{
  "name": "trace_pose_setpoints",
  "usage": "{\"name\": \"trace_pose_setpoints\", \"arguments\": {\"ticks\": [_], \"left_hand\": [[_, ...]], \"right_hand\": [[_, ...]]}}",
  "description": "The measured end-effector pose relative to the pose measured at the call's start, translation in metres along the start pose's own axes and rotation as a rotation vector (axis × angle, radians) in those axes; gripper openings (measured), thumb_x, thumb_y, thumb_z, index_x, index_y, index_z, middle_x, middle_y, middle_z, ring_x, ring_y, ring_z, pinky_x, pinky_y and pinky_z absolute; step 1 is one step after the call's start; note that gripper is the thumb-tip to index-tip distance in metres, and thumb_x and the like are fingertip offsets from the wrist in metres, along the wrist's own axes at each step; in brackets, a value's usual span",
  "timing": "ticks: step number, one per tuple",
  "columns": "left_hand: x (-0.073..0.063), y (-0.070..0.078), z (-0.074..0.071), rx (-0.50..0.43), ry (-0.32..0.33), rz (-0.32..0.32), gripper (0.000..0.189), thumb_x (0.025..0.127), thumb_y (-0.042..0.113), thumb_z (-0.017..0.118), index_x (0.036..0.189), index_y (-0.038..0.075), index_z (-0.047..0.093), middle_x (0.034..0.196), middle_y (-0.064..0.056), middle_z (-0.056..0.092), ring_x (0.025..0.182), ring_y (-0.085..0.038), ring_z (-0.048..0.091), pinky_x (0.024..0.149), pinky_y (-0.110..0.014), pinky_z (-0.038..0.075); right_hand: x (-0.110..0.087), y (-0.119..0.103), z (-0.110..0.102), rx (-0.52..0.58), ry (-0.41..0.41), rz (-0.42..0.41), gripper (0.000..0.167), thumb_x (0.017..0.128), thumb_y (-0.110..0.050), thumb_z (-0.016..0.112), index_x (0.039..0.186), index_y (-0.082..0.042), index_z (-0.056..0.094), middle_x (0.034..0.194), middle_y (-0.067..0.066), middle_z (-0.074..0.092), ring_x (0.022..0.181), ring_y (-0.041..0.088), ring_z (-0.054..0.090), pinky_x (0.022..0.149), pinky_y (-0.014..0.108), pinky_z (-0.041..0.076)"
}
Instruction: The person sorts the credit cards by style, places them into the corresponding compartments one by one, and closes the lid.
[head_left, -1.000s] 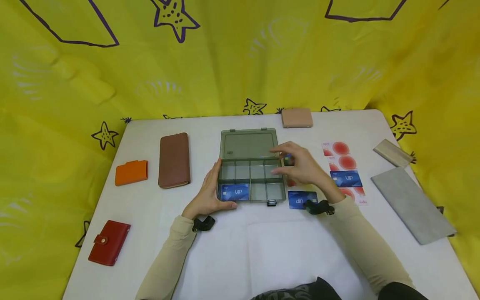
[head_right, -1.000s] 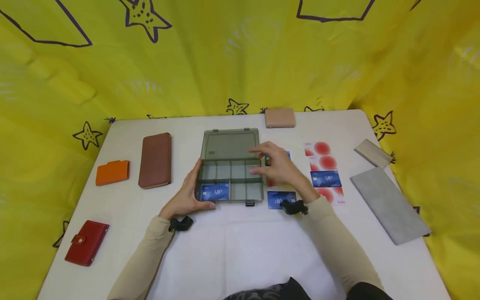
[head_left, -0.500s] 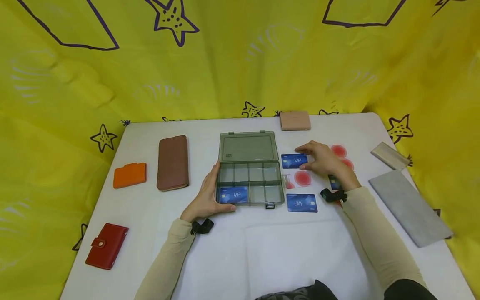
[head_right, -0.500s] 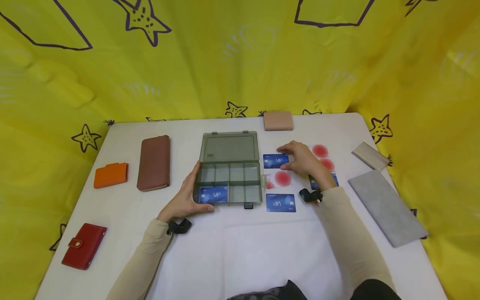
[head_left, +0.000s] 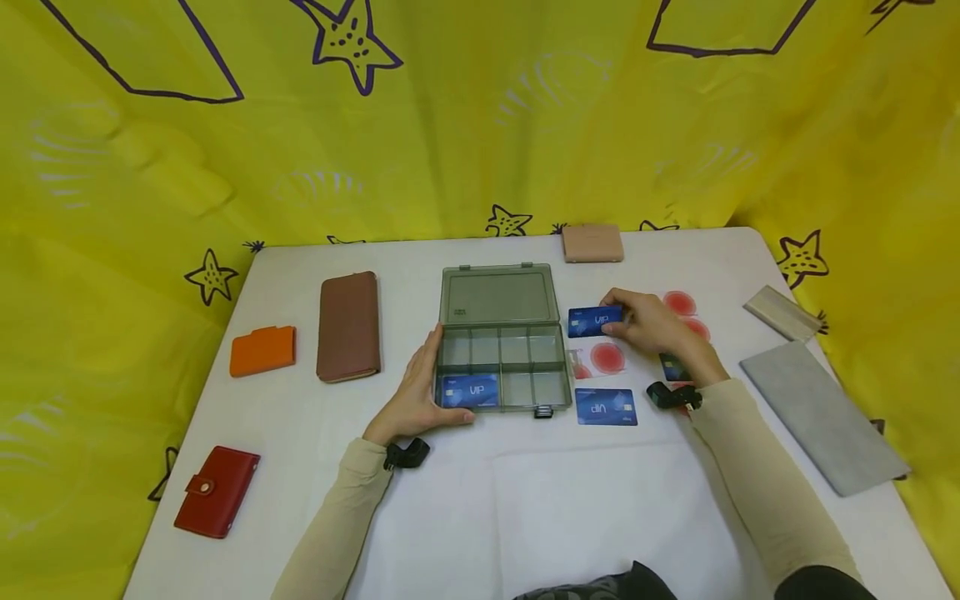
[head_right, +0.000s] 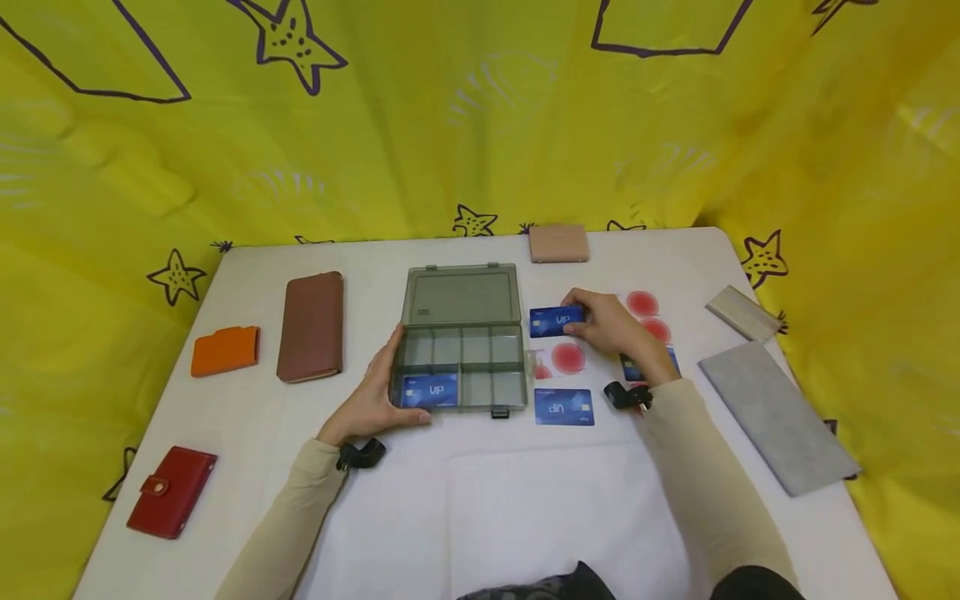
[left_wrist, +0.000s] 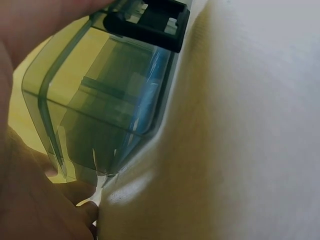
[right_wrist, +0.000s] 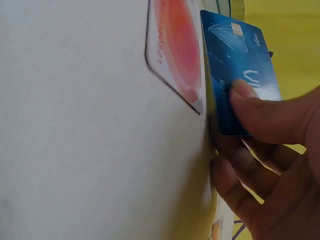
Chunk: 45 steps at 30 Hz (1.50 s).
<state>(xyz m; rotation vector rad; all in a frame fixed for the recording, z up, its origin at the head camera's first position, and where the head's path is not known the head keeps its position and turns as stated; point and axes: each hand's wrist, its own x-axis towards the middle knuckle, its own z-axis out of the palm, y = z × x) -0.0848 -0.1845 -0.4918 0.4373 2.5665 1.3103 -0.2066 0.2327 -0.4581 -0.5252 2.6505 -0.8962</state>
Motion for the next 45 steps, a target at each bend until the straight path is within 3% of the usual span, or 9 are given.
{"name": "trace_pose_setpoints", "arguments": {"ticks": [3,7,11,16,19,24,30,34,45], "left_hand": [[0.000,0.000,0.000,-0.002,0.000,-0.002,0.147,0.073,0.032,0.099,0.172,0.020,-0.010,0.179,-0.017,-0.004,0.164,-0.045,-0.002,0.128,-0.073,0.004],[-0.001,0.001,0.000,0.002,-0.001,-0.005,0.147,0.073,0.033,0.099,0.172,0.019,-0.009,0.179,-0.017,-0.004,0.164,-0.045,-0.001,0.127,-0.073,0.004],[-0.001,0.001,0.000,0.004,0.003,-0.004,0.147,0.073,0.034,0.099,0.172,0.019,-0.008,0.179,-0.017,-0.004,0.164,-0.046,-0.001,0.127,-0.074,0.005],[-0.002,0.001,0.000,0.006,0.000,-0.004,0.147,0.073,0.035,0.099,0.172,0.020,-0.008,0.179,-0.016,-0.003,0.165,-0.044,-0.001,0.128,-0.072,0.004],[-0.003,-0.001,0.000,-0.002,-0.001,-0.004,0.147,0.073,0.035,0.099,0.172,0.020,-0.008,0.179,-0.016,-0.003,0.165,-0.043,-0.001,0.128,-0.072,0.004],[-0.004,-0.002,0.000,0.000,0.005,-0.009,0.148,0.072,0.035,0.099,0.172,0.023,-0.009,0.179,-0.016,-0.002,0.164,-0.045,0.000,0.127,-0.073,0.006],[-0.001,-0.001,0.000,0.003,0.014,0.000,0.147,0.072,0.036,0.099,0.172,0.021,-0.008,0.179,-0.017,-0.001,0.164,-0.047,0.002,0.127,-0.074,0.007],[-0.001,0.000,0.001,0.003,0.006,-0.001,0.147,0.073,0.035,0.099,0.172,0.022,-0.009,0.179,-0.016,-0.002,0.163,-0.048,0.001,0.126,-0.075,0.007],[0.000,-0.002,0.001,0.013,0.013,0.002,0.147,0.073,0.035,0.099,0.172,0.020,-0.008,0.180,-0.015,-0.001,0.164,-0.047,0.002,0.125,-0.076,0.010]], "right_hand": [[-0.004,0.000,-0.001,0.107,0.041,-0.006,0.033,0.104,-0.008,0.068,0.136,-0.007,0.060,0.110,0.021,0.065,0.091,0.030,0.068,0.078,0.030,0.050],[-0.010,-0.004,-0.002,0.298,0.181,-0.044,0.042,0.102,-0.002,0.068,0.143,-0.005,0.058,0.106,0.023,0.062,0.081,0.025,0.078,0.066,0.021,0.056],[-0.016,-0.016,0.002,0.471,0.290,-0.066,0.045,0.100,-0.004,0.073,0.143,-0.002,0.060,0.102,0.014,0.067,0.080,0.017,0.080,0.070,0.018,0.060],[-0.022,-0.037,0.020,0.725,0.191,-0.142,0.055,0.096,0.005,0.074,0.147,0.005,0.055,0.102,0.001,0.068,0.084,0.012,0.078,0.080,0.020,0.062],[-0.024,-0.053,0.039,0.769,0.091,-0.228,0.061,0.090,0.010,0.078,0.146,0.009,0.055,0.100,0.002,0.065,0.082,0.009,0.071,0.078,0.020,0.062],[-0.020,-0.086,0.072,0.656,0.018,-0.324,0.065,0.081,0.005,0.088,0.140,0.008,0.061,0.092,0.010,0.064,0.075,0.008,0.062,0.072,0.017,0.056],[-0.014,-0.113,0.097,0.338,0.077,-0.402,0.067,0.072,-0.016,0.099,0.132,-0.003,0.071,0.088,0.003,0.071,0.070,0.008,0.061,0.062,0.022,0.049],[-0.012,-0.118,0.105,0.211,0.103,-0.439,0.066,0.071,-0.025,0.100,0.128,-0.007,0.073,0.083,-0.001,0.069,0.073,0.010,0.061,0.066,0.025,0.050],[-0.018,-0.126,0.101,0.046,0.032,-0.432,0.064,0.073,-0.037,0.100,0.127,-0.015,0.074,0.113,0.001,0.065,0.085,0.014,0.060,0.074,0.028,0.050]]}}
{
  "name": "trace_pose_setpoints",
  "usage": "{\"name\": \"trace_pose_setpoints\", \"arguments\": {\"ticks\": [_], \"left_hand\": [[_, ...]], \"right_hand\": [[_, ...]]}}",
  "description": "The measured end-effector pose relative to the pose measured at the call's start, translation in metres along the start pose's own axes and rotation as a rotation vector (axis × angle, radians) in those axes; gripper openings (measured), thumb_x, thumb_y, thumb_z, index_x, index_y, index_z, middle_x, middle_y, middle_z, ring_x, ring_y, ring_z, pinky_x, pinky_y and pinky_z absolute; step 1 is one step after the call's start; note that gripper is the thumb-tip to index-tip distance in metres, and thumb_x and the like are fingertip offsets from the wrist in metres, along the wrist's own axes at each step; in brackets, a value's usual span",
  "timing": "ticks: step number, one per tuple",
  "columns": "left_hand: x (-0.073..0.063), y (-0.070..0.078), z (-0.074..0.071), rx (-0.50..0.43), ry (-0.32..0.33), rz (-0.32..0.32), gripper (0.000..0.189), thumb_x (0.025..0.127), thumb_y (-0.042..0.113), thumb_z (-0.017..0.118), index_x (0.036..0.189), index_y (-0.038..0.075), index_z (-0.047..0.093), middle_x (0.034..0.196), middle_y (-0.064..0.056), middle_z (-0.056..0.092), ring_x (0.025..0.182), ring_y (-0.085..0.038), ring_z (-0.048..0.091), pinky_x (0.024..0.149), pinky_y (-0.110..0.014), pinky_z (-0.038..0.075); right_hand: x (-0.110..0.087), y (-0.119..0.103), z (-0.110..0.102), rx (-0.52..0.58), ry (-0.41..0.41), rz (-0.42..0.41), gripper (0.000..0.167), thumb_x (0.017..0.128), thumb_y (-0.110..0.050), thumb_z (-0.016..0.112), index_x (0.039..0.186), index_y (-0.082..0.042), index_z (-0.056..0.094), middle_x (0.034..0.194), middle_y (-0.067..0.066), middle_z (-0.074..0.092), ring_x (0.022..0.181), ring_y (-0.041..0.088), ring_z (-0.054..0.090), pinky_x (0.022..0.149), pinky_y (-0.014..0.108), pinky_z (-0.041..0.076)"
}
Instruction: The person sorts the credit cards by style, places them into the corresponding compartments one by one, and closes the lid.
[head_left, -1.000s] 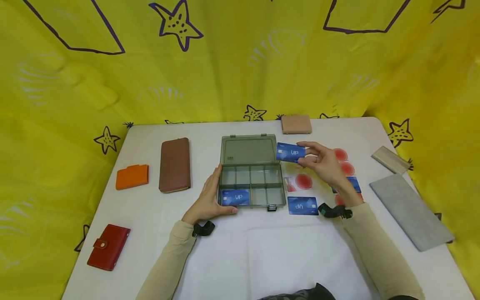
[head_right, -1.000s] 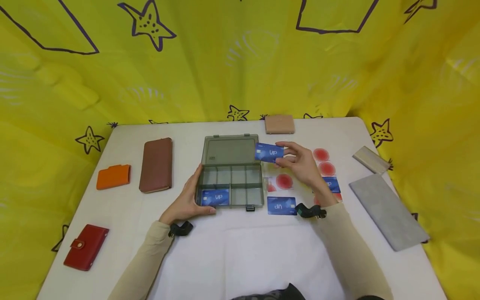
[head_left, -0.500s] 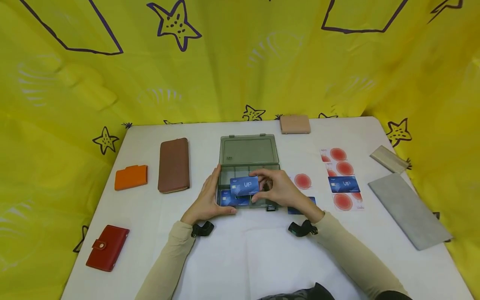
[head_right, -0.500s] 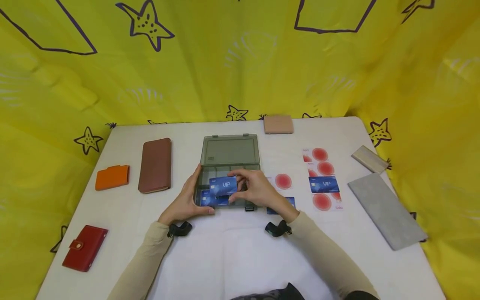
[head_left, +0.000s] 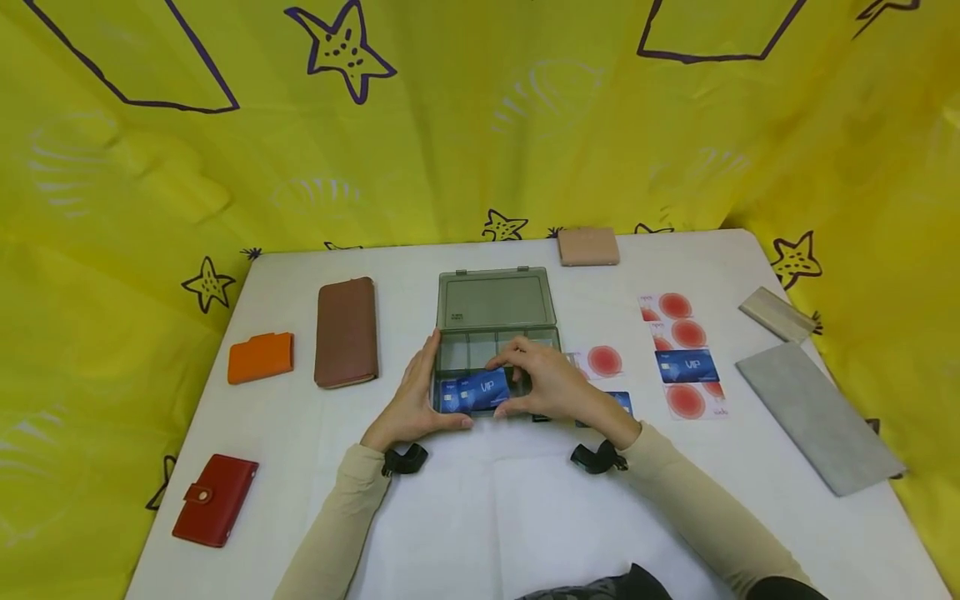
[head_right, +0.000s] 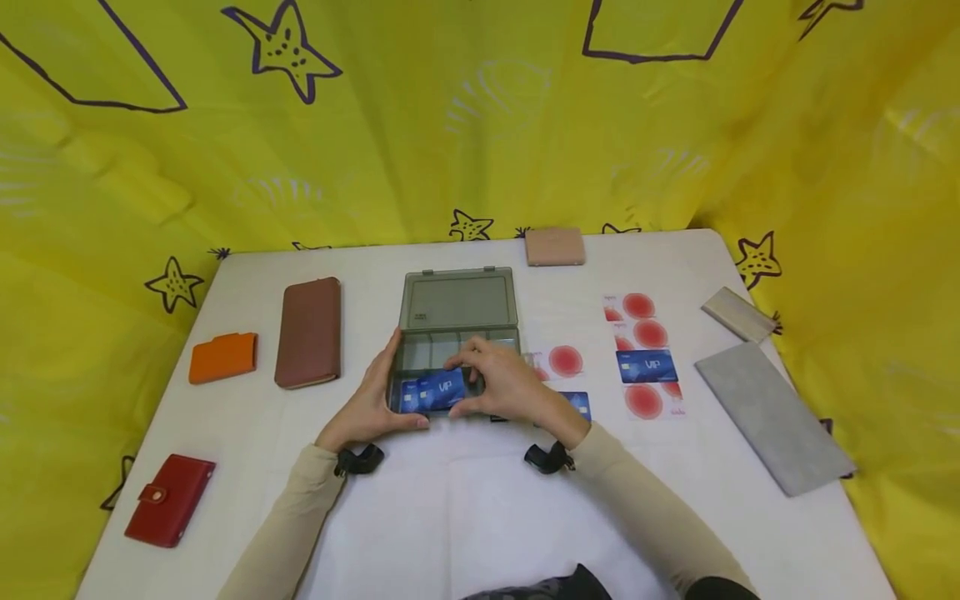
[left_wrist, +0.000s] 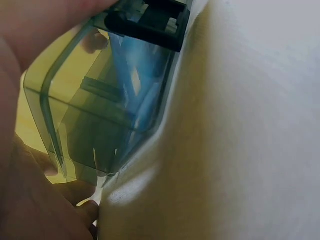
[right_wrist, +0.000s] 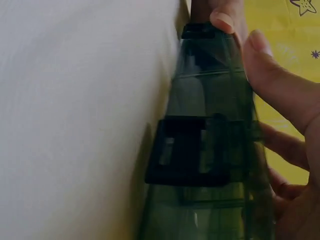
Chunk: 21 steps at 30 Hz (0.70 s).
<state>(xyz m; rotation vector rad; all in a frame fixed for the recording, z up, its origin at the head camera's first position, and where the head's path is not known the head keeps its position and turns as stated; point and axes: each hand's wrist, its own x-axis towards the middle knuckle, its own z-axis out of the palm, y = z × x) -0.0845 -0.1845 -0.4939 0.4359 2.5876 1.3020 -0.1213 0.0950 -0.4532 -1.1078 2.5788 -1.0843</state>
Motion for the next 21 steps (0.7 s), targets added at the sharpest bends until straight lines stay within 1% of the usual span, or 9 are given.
{"name": "trace_pose_setpoints", "arguments": {"ticks": [3,5,7,9,11,14,16,18,21], "left_hand": [[0.001,0.000,0.000,-0.003,-0.004,-0.002,0.147,0.073,0.034,0.099,0.172,0.020,-0.008,0.180,-0.016,-0.001,0.164,-0.047,0.002,0.125,-0.076,0.009],[0.001,0.001,0.000,0.000,-0.003,0.000,0.147,0.072,0.034,0.100,0.172,0.020,-0.008,0.180,-0.016,0.000,0.164,-0.047,0.002,0.126,-0.076,0.009],[0.001,0.001,0.001,0.001,-0.001,-0.001,0.148,0.072,0.035,0.100,0.172,0.021,-0.008,0.180,-0.015,0.000,0.164,-0.046,0.003,0.126,-0.074,0.009],[0.001,0.001,0.001,0.002,0.001,-0.001,0.148,0.071,0.035,0.100,0.172,0.021,-0.008,0.180,-0.014,0.001,0.164,-0.046,0.003,0.127,-0.073,0.009],[0.000,0.001,0.001,0.001,0.001,0.001,0.149,0.071,0.036,0.100,0.172,0.021,-0.007,0.180,-0.014,0.001,0.164,-0.045,0.003,0.128,-0.072,0.009],[0.000,0.001,0.002,0.002,-0.003,-0.002,0.148,0.071,0.037,0.100,0.172,0.021,-0.007,0.180,-0.013,0.001,0.164,-0.045,0.003,0.128,-0.071,0.009],[0.000,0.001,0.002,0.002,-0.006,0.001,0.148,0.071,0.037,0.100,0.172,0.020,-0.007,0.180,-0.013,0.001,0.164,-0.045,0.003,0.128,-0.072,0.009],[-0.001,0.000,0.003,-0.002,0.000,0.003,0.149,0.070,0.037,0.100,0.172,0.020,-0.007,0.180,-0.013,0.002,0.164,-0.046,0.003,0.127,-0.073,0.010],[-0.001,0.000,0.004,-0.013,0.008,0.012,0.149,0.070,0.036,0.101,0.172,0.020,-0.007,0.180,-0.013,0.002,0.163,-0.047,0.003,0.126,-0.075,0.010]], "right_hand": [[-0.003,0.003,-0.004,0.026,-0.001,-0.024,0.066,0.075,-0.034,0.099,0.131,-0.014,0.073,0.124,0.004,0.063,0.088,0.016,0.063,0.076,0.030,0.053],[-0.008,0.009,-0.010,0.082,0.040,-0.039,0.064,0.075,-0.028,0.099,0.131,-0.010,0.073,0.123,0.009,0.064,0.087,0.019,0.065,0.071,0.033,0.054],[-0.021,0.019,-0.024,0.117,0.100,-0.026,0.062,0.076,-0.022,0.098,0.130,-0.006,0.072,0.121,0.012,0.067,0.086,0.021,0.066,0.067,0.033,0.055],[-0.039,0.031,-0.041,0.100,0.151,0.019,0.060,0.076,-0.020,0.098,0.129,-0.006,0.073,0.116,0.012,0.071,0.086,0.020,0.067,0.068,0.032,0.056],[-0.062,0.041,-0.058,0.052,0.163,0.110,0.062,0.075,-0.020,0.099,0.129,-0.008,0.073,0.115,0.009,0.075,0.089,0.020,0.066,0.072,0.031,0.056],[-0.096,0.052,-0.074,-0.044,0.121,0.254,0.067,0.073,-0.025,0.100,0.132,-0.010,0.072,0.115,0.004,0.077,0.097,0.020,0.064,0.078,0.032,0.055],[-0.115,0.055,-0.079,-0.086,0.075,0.319,0.070,0.071,-0.028,0.101,0.133,-0.010,0.072,0.117,0.003,0.077,0.101,0.021,0.065,0.081,0.036,0.056],[-0.129,0.056,-0.078,-0.131,0.030,0.338,0.071,0.072,-0.031,0.100,0.133,-0.010,0.072,0.120,0.005,0.076,0.107,0.025,0.066,0.088,0.044,0.058],[-0.139,0.055,-0.074,-0.181,-0.008,0.321,0.067,0.074,-0.033,0.099,0.132,-0.011,0.073,0.122,0.006,0.074,0.114,0.031,0.065,0.097,0.057,0.057]]}}
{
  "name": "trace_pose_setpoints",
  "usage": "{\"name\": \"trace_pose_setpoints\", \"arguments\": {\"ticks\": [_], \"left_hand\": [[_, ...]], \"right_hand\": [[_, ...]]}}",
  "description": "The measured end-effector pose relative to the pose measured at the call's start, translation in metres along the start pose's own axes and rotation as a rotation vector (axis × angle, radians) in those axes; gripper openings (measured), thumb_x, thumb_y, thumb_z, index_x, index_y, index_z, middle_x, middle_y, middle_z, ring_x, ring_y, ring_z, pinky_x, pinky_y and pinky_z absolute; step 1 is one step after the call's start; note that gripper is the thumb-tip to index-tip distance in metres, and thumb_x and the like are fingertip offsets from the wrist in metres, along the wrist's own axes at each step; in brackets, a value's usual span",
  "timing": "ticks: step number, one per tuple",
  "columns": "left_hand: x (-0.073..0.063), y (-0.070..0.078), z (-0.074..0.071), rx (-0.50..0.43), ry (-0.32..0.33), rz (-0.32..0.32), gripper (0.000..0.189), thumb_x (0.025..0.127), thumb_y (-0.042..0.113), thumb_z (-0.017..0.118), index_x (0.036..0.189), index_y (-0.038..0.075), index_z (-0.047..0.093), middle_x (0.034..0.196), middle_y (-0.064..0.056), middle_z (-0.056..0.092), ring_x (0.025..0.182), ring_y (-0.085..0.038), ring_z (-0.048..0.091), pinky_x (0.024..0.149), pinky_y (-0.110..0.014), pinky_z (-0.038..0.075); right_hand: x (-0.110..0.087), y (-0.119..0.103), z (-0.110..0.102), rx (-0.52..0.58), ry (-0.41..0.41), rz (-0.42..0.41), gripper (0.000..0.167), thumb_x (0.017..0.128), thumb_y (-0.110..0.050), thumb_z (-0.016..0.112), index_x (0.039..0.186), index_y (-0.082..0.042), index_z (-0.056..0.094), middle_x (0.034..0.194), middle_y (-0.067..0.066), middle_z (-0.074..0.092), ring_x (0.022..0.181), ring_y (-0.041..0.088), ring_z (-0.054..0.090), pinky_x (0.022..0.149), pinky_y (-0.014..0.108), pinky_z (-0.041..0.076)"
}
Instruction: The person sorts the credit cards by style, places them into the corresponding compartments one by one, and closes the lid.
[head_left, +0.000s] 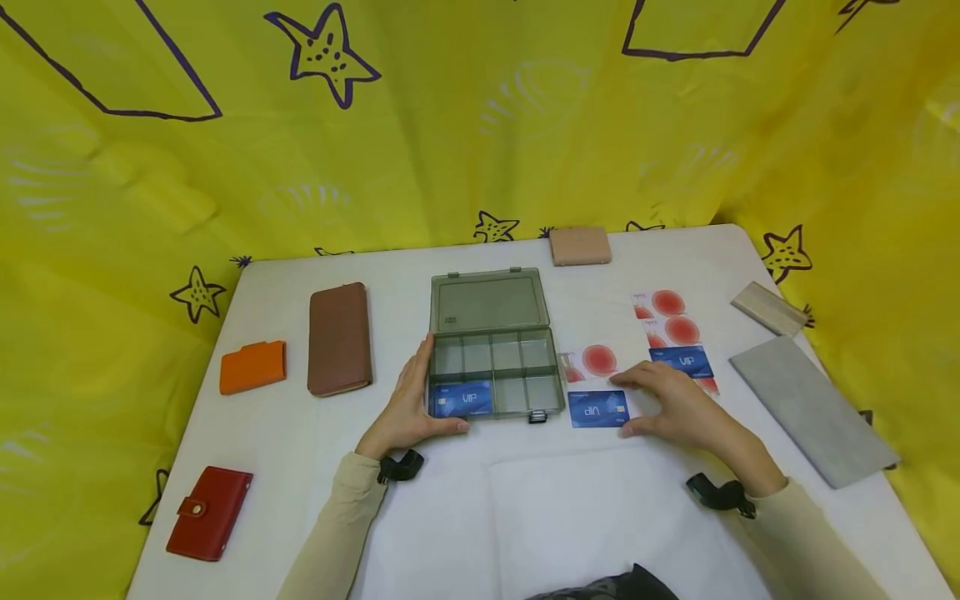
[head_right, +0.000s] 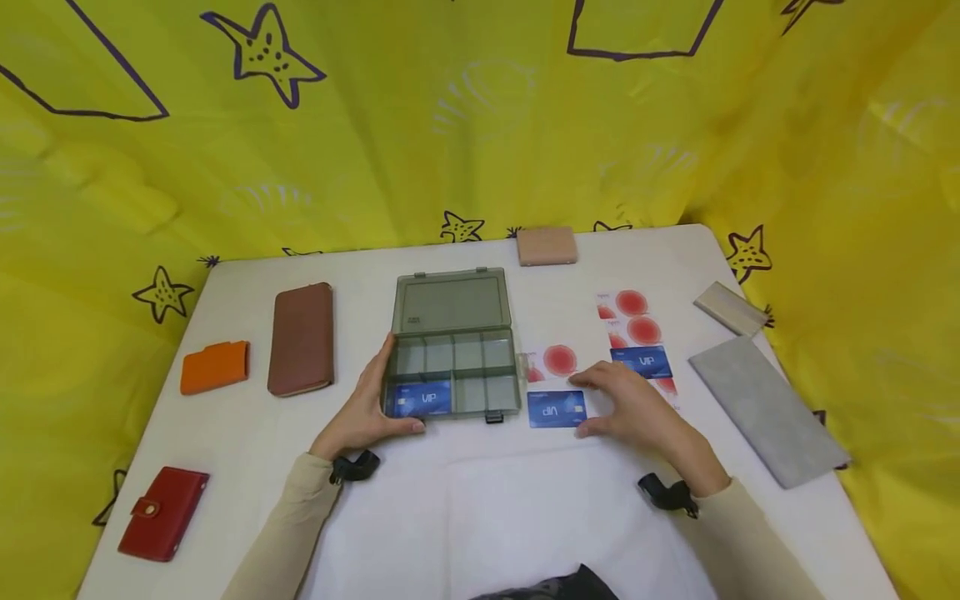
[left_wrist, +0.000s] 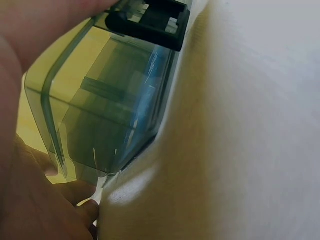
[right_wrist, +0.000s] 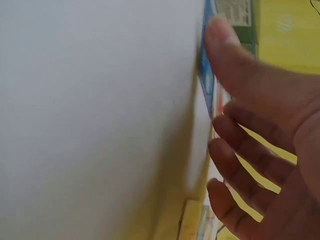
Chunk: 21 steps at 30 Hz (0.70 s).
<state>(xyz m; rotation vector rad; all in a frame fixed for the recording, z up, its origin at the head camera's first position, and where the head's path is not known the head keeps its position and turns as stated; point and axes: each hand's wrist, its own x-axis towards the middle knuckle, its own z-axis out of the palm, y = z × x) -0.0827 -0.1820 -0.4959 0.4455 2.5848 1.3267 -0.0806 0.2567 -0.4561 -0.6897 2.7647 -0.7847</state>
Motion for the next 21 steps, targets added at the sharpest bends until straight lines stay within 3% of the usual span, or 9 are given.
{"name": "trace_pose_setpoints", "arguments": {"ticks": [3,11,15,18,21], "left_hand": [[-0.001,0.000,-0.001,0.002,0.001,-0.005,0.148,0.071,0.036,0.100,0.172,0.023,-0.007,0.180,-0.012,0.002,0.164,-0.046,0.002,0.127,-0.073,0.009],[0.000,-0.002,-0.001,0.026,0.006,-0.011,0.147,0.071,0.036,0.100,0.172,0.021,-0.005,0.180,-0.010,0.003,0.164,-0.044,0.003,0.128,-0.071,0.009],[0.001,-0.003,-0.001,0.036,0.006,-0.009,0.148,0.070,0.036,0.100,0.172,0.021,-0.006,0.180,-0.009,0.003,0.165,-0.043,0.003,0.129,-0.069,0.009],[0.001,-0.003,-0.001,0.037,0.008,-0.005,0.148,0.070,0.036,0.100,0.172,0.021,-0.006,0.180,-0.010,0.003,0.165,-0.042,0.003,0.130,-0.069,0.008],[0.001,-0.003,-0.001,0.036,0.008,-0.007,0.148,0.070,0.036,0.100,0.172,0.020,-0.006,0.180,-0.010,0.003,0.165,-0.041,0.003,0.130,-0.067,0.008]], "right_hand": [[-0.002,-0.003,0.005,-0.028,0.008,-0.019,0.061,0.075,-0.031,0.098,0.129,-0.012,0.074,0.120,0.006,0.072,0.114,0.031,0.063,0.097,0.059,0.056],[0.000,-0.005,0.010,0.028,0.012,0.007,0.053,0.072,-0.018,0.099,0.118,-0.014,0.074,0.110,-0.001,0.068,0.099,0.017,0.059,0.087,0.037,0.055],[0.000,-0.006,0.012,0.058,0.030,0.008,0.051,0.071,-0.010,0.099,0.113,-0.015,0.069,0.109,-0.002,0.066,0.102,0.017,0.061,0.091,0.038,0.058],[-0.001,-0.007,0.014,0.079,0.035,-0.005,0.048,0.077,-0.003,0.093,0.113,-0.016,0.064,0.111,-0.003,0.067,0.104,0.017,0.062,0.094,0.040,0.060],[0.000,-0.008,0.012,0.144,0.028,-0.034,0.040,0.088,0.002,0.083,0.116,-0.014,0.060,0.110,-0.001,0.068,0.096,0.014,0.061,0.086,0.032,0.060]]}}
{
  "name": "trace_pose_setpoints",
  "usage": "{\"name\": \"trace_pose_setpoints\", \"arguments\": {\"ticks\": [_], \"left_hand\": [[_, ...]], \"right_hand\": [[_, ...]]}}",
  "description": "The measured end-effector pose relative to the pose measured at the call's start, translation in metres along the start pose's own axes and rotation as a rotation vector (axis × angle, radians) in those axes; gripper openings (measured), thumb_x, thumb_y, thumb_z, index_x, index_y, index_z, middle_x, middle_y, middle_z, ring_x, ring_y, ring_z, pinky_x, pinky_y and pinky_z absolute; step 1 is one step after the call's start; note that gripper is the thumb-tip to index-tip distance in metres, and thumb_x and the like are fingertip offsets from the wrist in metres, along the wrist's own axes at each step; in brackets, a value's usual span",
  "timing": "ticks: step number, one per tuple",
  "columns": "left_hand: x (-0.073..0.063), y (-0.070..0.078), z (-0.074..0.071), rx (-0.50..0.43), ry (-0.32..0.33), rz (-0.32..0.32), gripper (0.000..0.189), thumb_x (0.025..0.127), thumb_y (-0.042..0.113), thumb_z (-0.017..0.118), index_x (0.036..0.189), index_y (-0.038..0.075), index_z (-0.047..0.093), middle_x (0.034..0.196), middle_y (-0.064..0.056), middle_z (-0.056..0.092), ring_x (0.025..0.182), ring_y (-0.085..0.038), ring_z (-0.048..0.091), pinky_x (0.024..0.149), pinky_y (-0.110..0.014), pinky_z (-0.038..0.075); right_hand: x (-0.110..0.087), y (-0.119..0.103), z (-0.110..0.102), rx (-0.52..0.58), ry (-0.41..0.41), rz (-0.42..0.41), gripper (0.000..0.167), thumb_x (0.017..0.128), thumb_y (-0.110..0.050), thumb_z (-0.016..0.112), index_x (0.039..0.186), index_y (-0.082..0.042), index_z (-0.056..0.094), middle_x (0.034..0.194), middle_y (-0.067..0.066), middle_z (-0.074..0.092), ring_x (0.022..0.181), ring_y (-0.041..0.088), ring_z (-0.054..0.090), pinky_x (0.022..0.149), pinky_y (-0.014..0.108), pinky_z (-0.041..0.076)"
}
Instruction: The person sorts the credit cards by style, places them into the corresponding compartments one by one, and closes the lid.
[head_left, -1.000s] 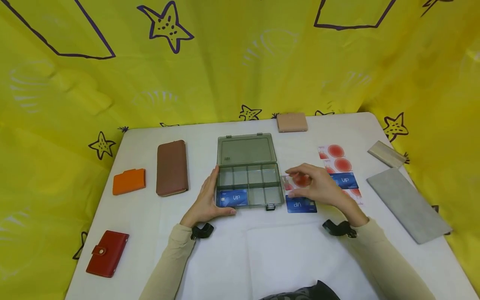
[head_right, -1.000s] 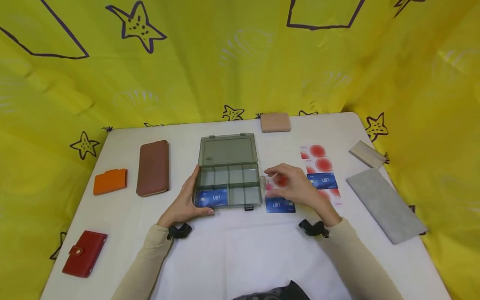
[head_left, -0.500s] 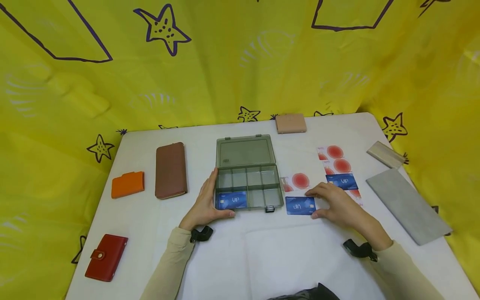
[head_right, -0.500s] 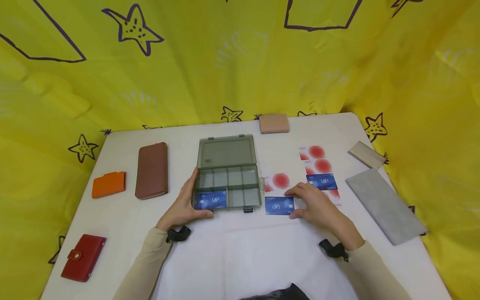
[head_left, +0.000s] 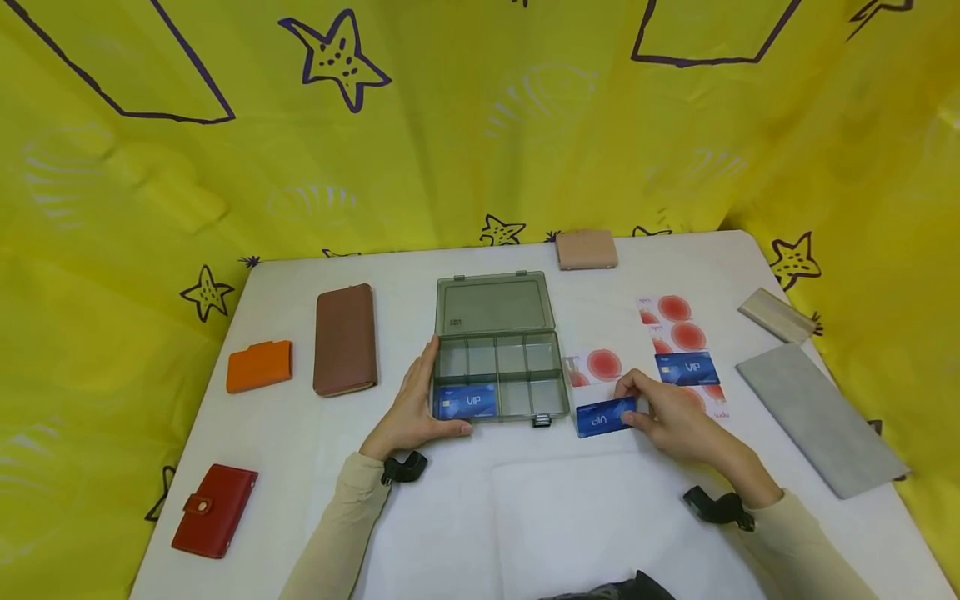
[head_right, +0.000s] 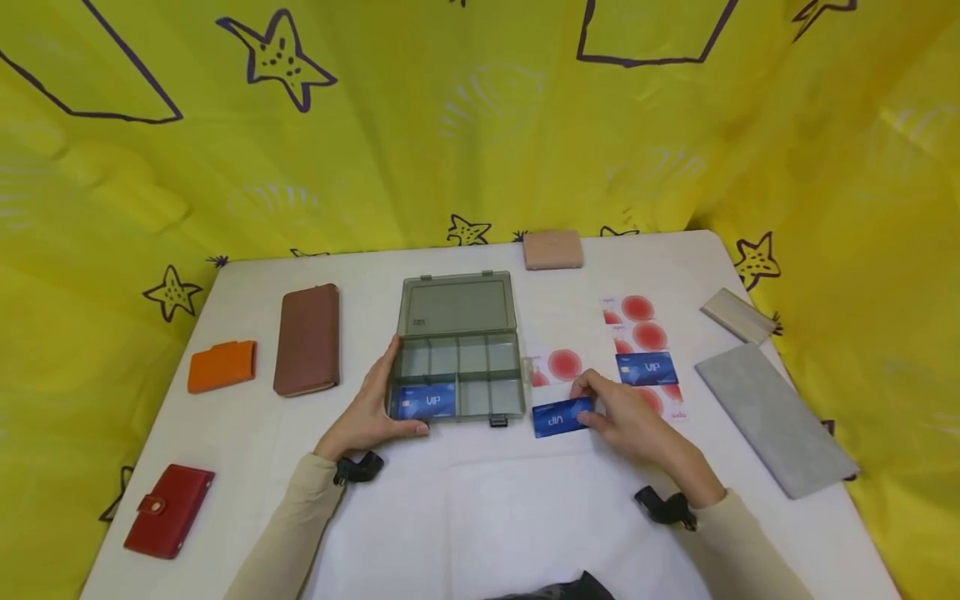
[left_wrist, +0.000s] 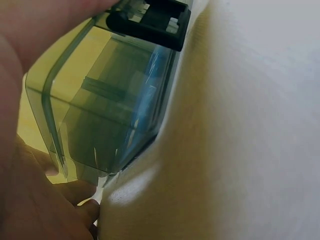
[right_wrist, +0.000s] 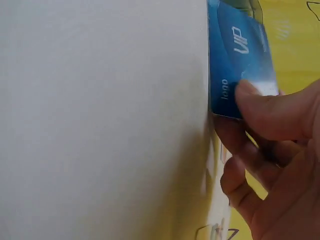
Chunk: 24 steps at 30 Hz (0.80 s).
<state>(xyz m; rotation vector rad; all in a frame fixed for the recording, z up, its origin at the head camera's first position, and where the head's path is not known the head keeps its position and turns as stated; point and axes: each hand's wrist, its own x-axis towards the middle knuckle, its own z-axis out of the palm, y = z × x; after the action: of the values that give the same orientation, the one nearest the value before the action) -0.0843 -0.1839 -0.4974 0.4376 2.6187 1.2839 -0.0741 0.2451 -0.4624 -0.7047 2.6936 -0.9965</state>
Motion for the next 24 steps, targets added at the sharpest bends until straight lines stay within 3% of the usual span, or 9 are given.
{"name": "trace_pose_setpoints", "arguments": {"ticks": [3,6,9,11,17,21,24], "left_hand": [[0.000,0.001,0.000,-0.003,-0.001,0.001,0.149,0.070,0.037,0.100,0.172,0.019,-0.006,0.180,-0.010,0.002,0.165,-0.041,0.003,0.130,-0.067,0.007],[0.000,0.001,-0.001,-0.004,0.000,0.003,0.149,0.069,0.038,0.100,0.172,0.019,-0.005,0.180,-0.010,0.002,0.165,-0.041,0.003,0.130,-0.067,0.008],[-0.001,0.000,-0.002,0.002,0.001,0.007,0.149,0.069,0.038,0.100,0.172,0.018,-0.005,0.180,-0.012,0.003,0.165,-0.042,0.004,0.130,-0.069,0.009],[-0.001,0.000,-0.002,0.005,-0.001,0.003,0.149,0.069,0.038,0.100,0.172,0.019,-0.006,0.180,-0.012,0.002,0.165,-0.041,0.004,0.130,-0.068,0.008],[-0.002,0.002,-0.003,0.007,0.000,0.009,0.148,0.070,0.037,0.100,0.172,0.018,-0.005,0.180,-0.013,0.003,0.165,-0.042,0.004,0.130,-0.068,0.008],[-0.003,0.002,-0.003,0.007,-0.004,0.007,0.148,0.070,0.038,0.100,0.172,0.019,-0.005,0.180,-0.015,0.003,0.165,-0.043,0.004,0.129,-0.069,0.009],[-0.003,0.003,-0.003,0.003,-0.004,0.004,0.147,0.071,0.037,0.100,0.172,0.019,-0.005,0.179,-0.016,0.003,0.164,-0.044,0.005,0.129,-0.070,0.009]], "right_hand": [[0.002,0.002,-0.007,0.103,0.024,-0.035,0.034,0.095,0.008,0.072,0.121,-0.009,0.059,0.109,0.006,0.067,0.081,0.010,0.066,0.071,0.022,0.055],[0.007,0.005,-0.017,0.168,0.125,-0.062,0.038,0.095,0.013,0.069,0.128,-0.004,0.059,0.105,0.012,0.065,0.071,0.010,0.070,0.060,0.020,0.051],[0.015,0.006,-0.023,0.211,0.245,-0.046,0.041,0.094,0.012,0.071,0.132,-0.001,0.063,0.107,0.016,0.066,0.072,0.011,0.070,0.061,0.015,0.053],[0.021,0.004,-0.023,0.302,0.272,-0.014,0.042,0.094,0.010,0.073,0.135,0.001,0.064,0.114,0.015,0.065,0.078,0.009,0.072,0.067,0.013,0.056],[0.045,-0.009,-0.003,0.720,0.153,0.022,0.059,0.091,0.009,0.078,0.146,0.010,0.055,0.120,0.004,0.061,0.088,0.009,0.076,0.081,0.020,0.062],[0.064,-0.023,0.016,0.819,0.071,-0.029,0.066,0.087,0.009,0.082,0.146,0.013,0.053,0.114,-0.001,0.067,0.086,0.007,0.074,0.082,0.024,0.063],[0.079,-0.037,0.029,0.814,0.036,-0.064,0.067,0.083,0.008,0.085,0.143,0.013,0.056,0.100,-0.002,0.073,0.080,0.005,0.071,0.077,0.020,0.062]]}}
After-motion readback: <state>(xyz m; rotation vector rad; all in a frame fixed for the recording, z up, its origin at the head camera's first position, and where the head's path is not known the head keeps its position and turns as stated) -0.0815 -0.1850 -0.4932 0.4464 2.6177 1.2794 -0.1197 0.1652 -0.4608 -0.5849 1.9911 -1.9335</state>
